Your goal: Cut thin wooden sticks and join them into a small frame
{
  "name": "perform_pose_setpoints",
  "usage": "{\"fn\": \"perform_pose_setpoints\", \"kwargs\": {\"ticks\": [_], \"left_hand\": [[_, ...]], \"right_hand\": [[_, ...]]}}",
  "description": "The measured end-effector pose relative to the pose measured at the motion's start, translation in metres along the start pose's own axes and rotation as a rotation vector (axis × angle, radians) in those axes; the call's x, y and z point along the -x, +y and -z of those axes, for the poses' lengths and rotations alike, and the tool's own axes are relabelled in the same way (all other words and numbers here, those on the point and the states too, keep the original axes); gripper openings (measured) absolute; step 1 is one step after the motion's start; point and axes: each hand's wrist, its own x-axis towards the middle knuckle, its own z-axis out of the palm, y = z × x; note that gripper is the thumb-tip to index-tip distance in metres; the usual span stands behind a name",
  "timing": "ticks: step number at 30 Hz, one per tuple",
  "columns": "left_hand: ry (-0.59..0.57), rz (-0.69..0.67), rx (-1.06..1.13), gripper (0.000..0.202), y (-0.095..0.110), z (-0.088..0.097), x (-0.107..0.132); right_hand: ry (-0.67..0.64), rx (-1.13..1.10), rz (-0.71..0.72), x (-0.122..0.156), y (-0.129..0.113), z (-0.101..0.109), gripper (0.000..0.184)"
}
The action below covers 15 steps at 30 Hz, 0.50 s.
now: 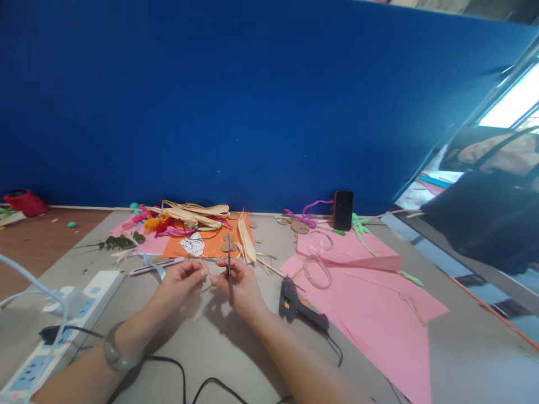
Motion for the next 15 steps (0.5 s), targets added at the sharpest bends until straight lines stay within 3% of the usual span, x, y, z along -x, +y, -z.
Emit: {"fn": "perform_pose_setpoints", "kwargs": {"ticks": [8,15], "left_hand": [[0.043,-0.048,0.024,0.025,0.0081,0.0016,0.0005],[0.068,-0.053,-0.011,0.021,0.0095,0.0012,0.0007]], "right_hand": [[-0.286,0.079,-0.046,0.002,0.0036,-0.0028,0.045],[-0.352,0.112,-0.137,0.0014,0.003,-0.0021,0.045]]}}
